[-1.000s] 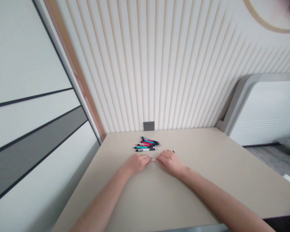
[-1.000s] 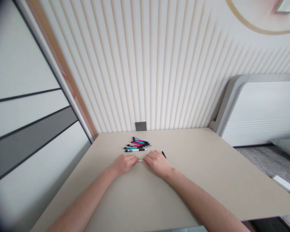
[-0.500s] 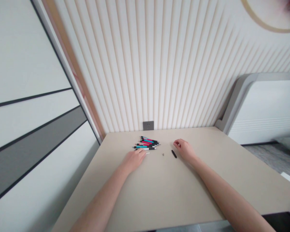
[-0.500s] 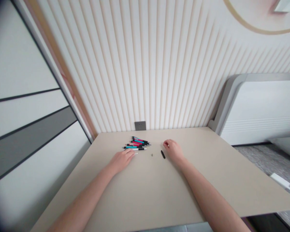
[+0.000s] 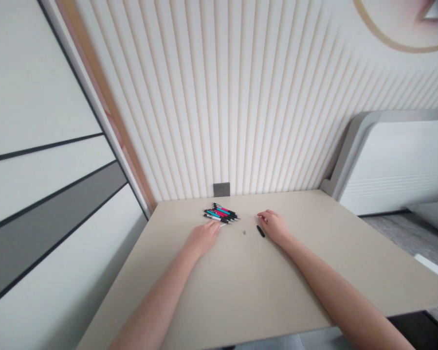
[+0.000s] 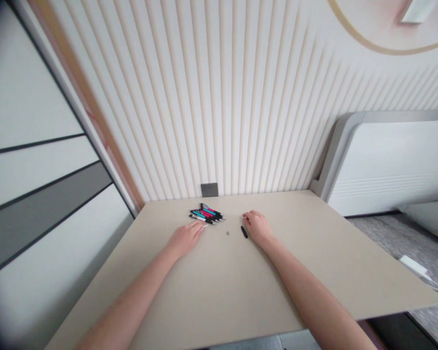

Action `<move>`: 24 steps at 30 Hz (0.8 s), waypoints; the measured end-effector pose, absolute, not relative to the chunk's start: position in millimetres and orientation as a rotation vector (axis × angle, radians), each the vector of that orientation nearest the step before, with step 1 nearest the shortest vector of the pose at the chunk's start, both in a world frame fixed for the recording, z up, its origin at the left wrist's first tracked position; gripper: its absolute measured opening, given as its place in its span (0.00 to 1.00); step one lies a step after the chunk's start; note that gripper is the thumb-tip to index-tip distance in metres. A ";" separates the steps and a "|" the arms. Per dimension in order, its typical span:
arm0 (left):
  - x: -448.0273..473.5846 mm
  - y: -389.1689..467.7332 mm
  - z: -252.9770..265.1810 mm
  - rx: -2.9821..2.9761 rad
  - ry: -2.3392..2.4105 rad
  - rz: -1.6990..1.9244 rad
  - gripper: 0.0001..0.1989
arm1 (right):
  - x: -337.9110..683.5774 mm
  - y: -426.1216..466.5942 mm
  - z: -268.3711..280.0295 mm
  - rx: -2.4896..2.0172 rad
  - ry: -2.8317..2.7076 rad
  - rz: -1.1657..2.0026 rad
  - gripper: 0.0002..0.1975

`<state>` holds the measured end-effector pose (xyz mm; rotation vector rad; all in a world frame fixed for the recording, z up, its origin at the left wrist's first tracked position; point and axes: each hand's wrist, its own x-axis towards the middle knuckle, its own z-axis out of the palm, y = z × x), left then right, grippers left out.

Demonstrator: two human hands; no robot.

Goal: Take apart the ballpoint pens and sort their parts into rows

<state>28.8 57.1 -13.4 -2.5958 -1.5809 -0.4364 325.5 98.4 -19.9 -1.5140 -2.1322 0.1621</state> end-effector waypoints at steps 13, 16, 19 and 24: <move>17.2 45.6 -9.3 -2.591 -1.639 -0.509 0.15 | 240.6 37.8 -10.2 -1.032 -2.521 -0.202 0.12; 18.4 46.1 -10.9 -2.622 -1.587 -0.484 0.16 | 241.3 37.6 -11.9 -1.033 -2.533 -0.176 0.12; 20.3 45.3 -11.4 -2.633 -1.523 -0.467 0.18 | 248.1 39.7 -11.6 -0.998 -2.513 -0.139 0.12; 24.7 40.0 -7.8 -2.657 -1.341 -0.403 0.18 | 256.3 42.1 -9.3 -0.975 -2.414 -0.105 0.11</move>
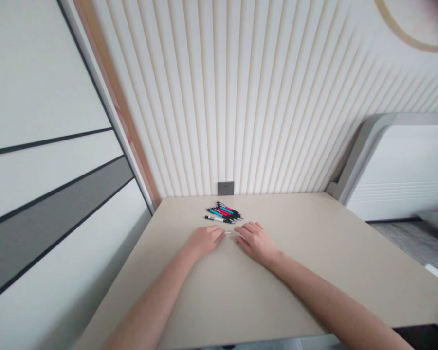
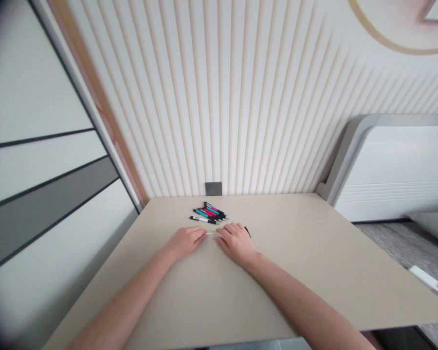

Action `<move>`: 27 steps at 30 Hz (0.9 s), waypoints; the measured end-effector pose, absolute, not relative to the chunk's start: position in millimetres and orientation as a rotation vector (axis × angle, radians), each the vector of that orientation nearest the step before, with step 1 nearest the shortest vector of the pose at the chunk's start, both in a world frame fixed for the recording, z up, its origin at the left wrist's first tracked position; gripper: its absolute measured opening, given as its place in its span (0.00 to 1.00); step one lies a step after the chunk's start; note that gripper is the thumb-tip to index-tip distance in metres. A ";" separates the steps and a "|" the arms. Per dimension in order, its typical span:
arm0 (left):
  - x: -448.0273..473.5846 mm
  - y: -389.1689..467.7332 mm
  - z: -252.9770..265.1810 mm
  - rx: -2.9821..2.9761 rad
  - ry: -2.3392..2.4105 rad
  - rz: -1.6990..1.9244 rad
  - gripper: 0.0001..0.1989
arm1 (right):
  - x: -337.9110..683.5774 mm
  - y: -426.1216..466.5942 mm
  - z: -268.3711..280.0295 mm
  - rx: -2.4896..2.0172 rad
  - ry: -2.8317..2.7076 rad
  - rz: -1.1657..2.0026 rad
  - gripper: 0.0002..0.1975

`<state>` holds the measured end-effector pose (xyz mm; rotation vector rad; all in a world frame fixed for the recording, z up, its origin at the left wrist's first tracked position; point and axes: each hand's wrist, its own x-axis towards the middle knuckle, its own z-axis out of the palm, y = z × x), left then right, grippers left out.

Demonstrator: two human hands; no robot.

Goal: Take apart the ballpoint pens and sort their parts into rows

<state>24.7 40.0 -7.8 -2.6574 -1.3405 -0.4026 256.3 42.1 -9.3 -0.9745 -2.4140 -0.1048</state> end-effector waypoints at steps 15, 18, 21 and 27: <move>4.2 46.5 -0.7 -2.481 -1.570 -0.529 0.15 | 261.8 36.2 1.8 -0.908 -2.432 -0.386 0.15; 0.0 46.2 -0.9 -2.476 -1.650 -0.557 0.15 | 255.6 29.4 -2.5 -0.887 -2.473 -0.390 0.16; 6.3 44.2 -4.4 -2.556 -1.619 -0.525 0.15 | 247.4 23.7 -6.2 -0.835 -2.553 -0.366 0.18; 23.1 37.1 -2.9 -2.695 -1.447 -0.338 0.19 | 256.0 32.3 0.2 -0.991 -2.515 -0.359 0.18</move>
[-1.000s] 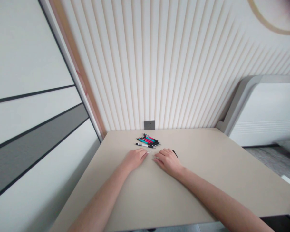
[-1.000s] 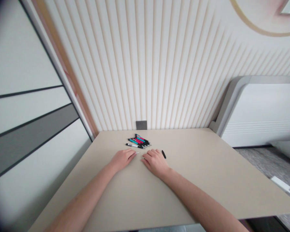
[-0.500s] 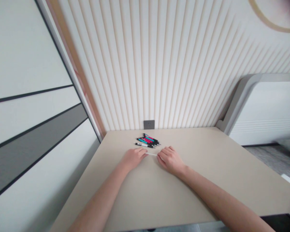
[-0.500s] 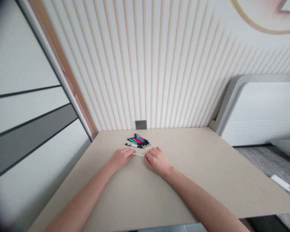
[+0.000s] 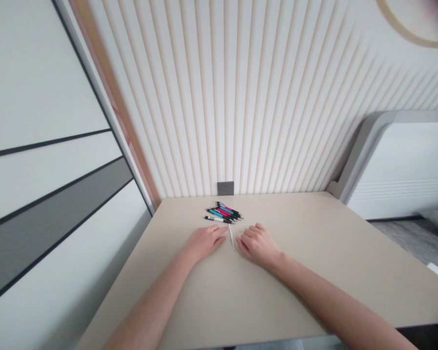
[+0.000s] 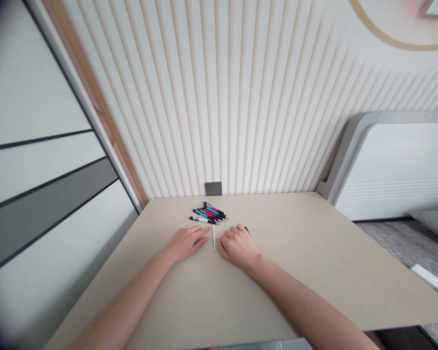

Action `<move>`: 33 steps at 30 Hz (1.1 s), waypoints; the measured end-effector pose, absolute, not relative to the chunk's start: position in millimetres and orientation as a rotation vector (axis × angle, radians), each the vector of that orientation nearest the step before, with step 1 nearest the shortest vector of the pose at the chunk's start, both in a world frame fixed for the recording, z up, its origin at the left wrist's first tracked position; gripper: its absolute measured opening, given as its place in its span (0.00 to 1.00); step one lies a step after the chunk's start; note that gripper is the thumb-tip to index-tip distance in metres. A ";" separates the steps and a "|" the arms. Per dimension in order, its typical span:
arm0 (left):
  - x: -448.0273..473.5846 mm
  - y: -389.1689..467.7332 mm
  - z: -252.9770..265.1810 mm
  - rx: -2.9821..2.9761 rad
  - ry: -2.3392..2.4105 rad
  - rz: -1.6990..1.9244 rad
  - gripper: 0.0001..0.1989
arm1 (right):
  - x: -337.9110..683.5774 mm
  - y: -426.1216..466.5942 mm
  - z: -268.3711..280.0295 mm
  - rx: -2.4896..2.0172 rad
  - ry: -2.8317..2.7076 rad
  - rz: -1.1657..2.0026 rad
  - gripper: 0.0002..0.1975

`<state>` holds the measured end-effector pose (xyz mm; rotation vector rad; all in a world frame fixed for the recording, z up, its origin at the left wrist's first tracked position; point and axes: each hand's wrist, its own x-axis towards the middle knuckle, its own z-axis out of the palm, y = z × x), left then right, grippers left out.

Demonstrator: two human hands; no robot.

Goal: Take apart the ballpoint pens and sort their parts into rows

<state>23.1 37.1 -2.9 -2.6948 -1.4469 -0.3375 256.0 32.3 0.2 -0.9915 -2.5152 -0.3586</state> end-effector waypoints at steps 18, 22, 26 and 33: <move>29.1 28.1 6.0 -2.807 -1.152 -0.192 0.17 | 256.0 36.9 -2.8 -1.138 -2.592 -0.264 0.14; 28.2 29.3 3.5 -2.825 -1.151 -0.253 0.16 | 253.5 36.6 -4.7 -1.151 -2.561 -0.283 0.14; 27.9 30.1 2.2 -2.839 -1.150 -0.291 0.16 | 253.1 36.5 -5.1 -1.155 -2.553 -0.280 0.15; 27.3 30.9 1.6 -2.813 -1.154 -0.227 0.16 | 251.8 37.3 -6.0 -1.201 -2.559 -0.264 0.14</move>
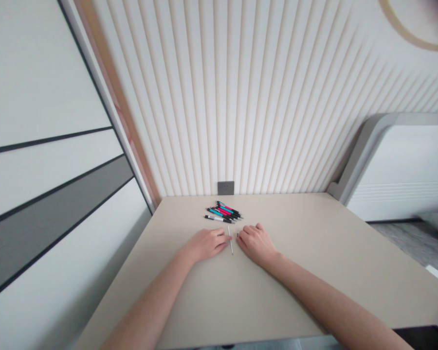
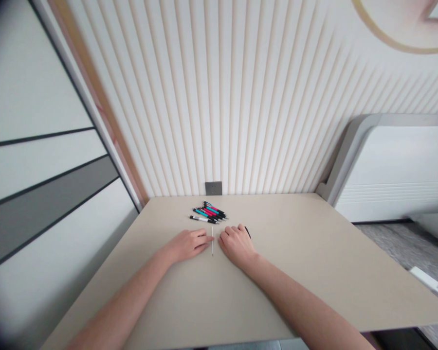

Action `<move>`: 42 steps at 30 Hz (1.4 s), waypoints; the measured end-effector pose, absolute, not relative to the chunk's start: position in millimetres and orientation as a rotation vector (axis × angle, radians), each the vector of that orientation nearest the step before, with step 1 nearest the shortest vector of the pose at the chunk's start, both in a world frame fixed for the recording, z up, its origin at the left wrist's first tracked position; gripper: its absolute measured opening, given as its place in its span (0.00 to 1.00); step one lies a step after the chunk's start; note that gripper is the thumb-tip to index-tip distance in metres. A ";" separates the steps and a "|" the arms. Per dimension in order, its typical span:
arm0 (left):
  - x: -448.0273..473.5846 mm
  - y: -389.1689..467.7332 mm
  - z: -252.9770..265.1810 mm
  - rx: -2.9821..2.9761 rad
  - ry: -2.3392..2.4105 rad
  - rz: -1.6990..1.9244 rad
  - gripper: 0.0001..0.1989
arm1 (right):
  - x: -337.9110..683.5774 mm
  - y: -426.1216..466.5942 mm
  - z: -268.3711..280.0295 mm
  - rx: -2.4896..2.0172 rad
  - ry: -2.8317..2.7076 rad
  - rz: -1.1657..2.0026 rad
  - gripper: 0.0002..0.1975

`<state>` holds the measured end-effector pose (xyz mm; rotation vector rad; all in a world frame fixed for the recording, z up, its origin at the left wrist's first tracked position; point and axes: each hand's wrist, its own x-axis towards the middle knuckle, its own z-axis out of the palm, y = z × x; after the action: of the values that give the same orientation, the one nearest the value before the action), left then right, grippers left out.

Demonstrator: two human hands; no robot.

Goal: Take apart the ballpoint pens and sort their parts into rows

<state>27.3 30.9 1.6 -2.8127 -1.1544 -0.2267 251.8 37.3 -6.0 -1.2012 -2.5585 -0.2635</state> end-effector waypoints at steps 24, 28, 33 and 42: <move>28.7 30.7 3.7 -2.888 -1.168 -0.355 0.16 | 250.8 38.6 -7.7 -1.228 -2.575 -0.278 0.15; 28.7 30.7 3.9 -2.895 -1.170 -0.354 0.16 | 251.2 38.0 -6.7 -1.264 -2.553 -0.247 0.15; 29.0 30.8 3.4 -2.887 -1.185 -0.361 0.16 | 251.0 37.2 -4.6 -1.316 -2.548 -0.217 0.16; 28.6 30.1 4.5 -2.873 -1.171 -0.348 0.16 | 249.7 37.5 -4.5 -1.314 -2.552 -0.207 0.14</move>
<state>28.6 30.1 4.5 -2.8732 -1.1708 -0.3477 249.7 37.5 -4.5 -1.3139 -2.5523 -0.2073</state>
